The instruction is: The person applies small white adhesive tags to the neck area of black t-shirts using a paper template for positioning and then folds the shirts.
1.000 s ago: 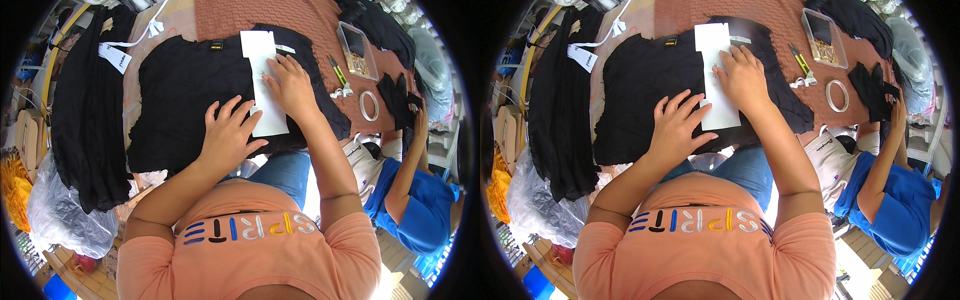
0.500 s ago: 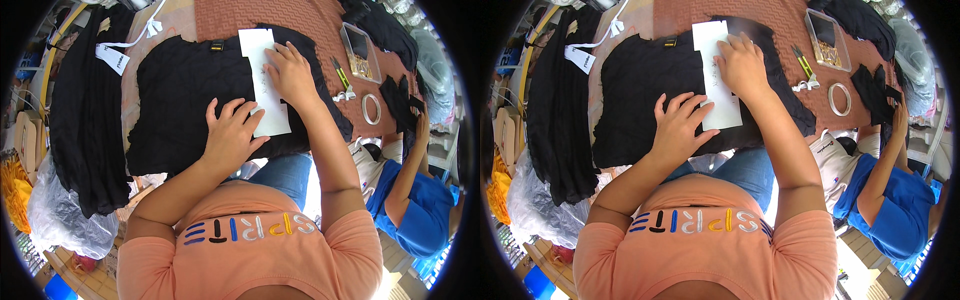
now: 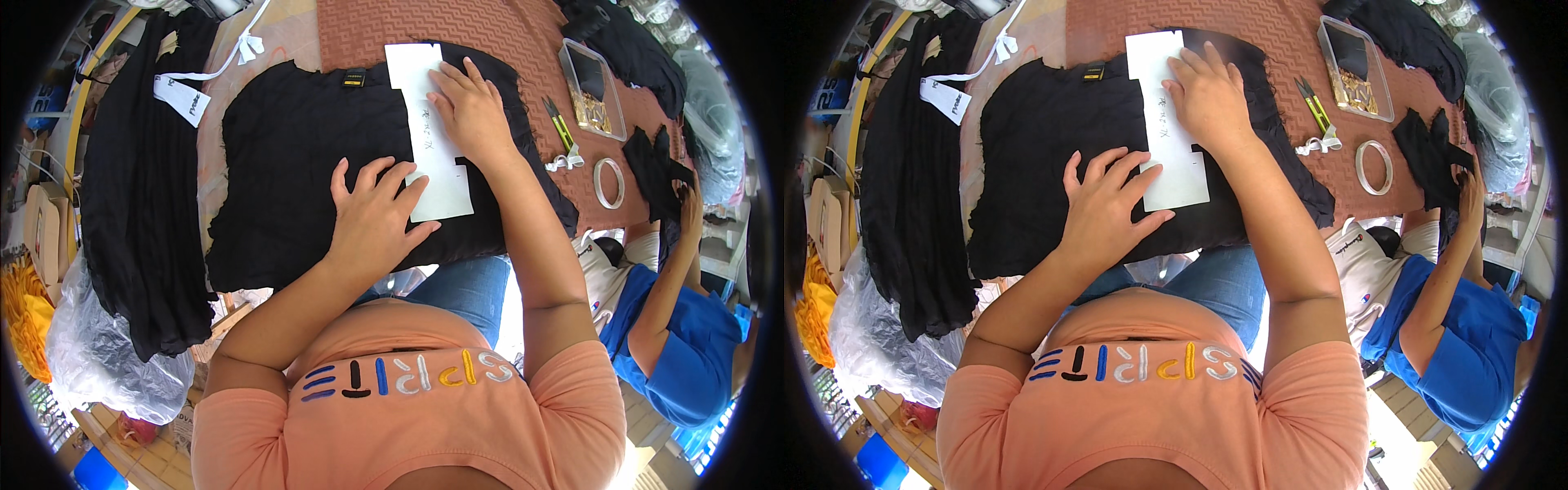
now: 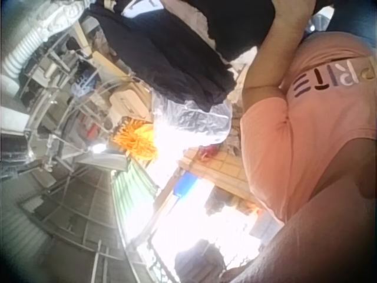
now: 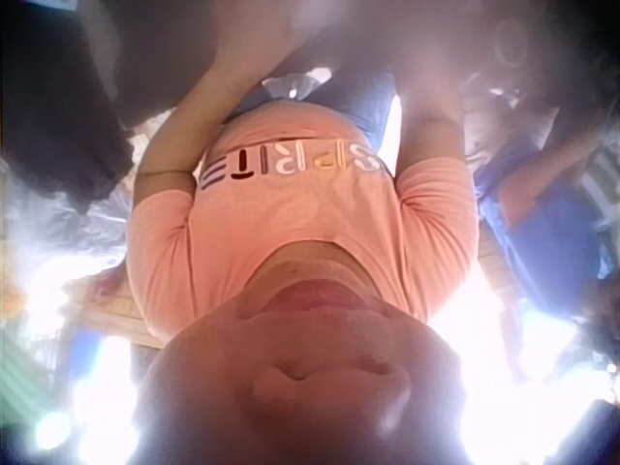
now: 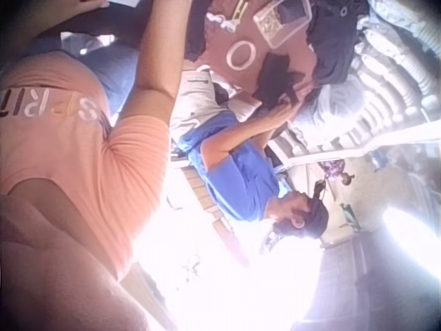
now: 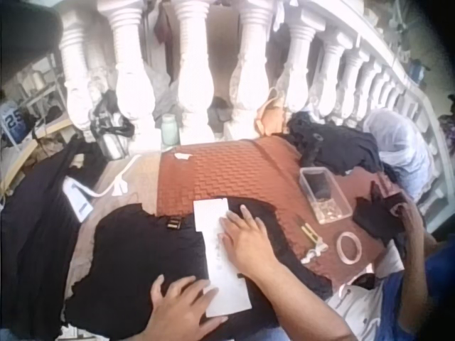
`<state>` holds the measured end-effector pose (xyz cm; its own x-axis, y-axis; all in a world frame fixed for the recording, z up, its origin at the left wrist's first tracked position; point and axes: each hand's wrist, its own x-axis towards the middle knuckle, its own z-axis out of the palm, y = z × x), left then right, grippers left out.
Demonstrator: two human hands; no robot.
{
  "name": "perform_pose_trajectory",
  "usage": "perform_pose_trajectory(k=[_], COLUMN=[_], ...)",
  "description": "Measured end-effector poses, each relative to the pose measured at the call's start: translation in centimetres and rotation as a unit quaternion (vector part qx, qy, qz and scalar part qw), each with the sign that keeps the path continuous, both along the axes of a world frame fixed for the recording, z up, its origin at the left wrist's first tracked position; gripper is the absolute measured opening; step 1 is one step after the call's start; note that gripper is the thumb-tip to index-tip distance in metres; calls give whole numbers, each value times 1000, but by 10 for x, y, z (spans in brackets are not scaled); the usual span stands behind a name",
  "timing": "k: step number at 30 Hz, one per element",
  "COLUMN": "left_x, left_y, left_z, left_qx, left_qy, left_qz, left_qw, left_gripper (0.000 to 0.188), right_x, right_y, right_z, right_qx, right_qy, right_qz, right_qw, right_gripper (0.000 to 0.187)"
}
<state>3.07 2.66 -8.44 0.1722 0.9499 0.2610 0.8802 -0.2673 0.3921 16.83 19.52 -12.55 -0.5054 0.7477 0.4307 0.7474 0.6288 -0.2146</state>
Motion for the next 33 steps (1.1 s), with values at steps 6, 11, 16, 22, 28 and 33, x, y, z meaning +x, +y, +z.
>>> perform_pose_trajectory(k=[6,11,16,22,28,33], left_x=[-1,-2,-4,-5,-6,-7], left_y=[1,2,2,3,3,2], left_z=[1,2,3,4,4,5], left_qx=[-9,-14,-15,-21,-25,-28], left_qy=[12,16,17,23,27,30], left_qz=[15,19,19,19,21,20], left_qw=[1000,1000,1000,999,999,999], left_gripper=[45,44,44,43,43,43], right_x=[-1,-2,-4,-3,-3,-4], right_y=[2,2,1,3,3,3], right_z=[-3,-4,-5,-7,-7,-8], right_qx=[-11,-6,-13,-6,-5,-3], right_qy=[20,21,24,27,31,28], right_qz=[4,6,8,11,11,8], right_qw=[1000,1000,1000,1000,999,1000], right_gripper=[35,36,35,34,33,33])
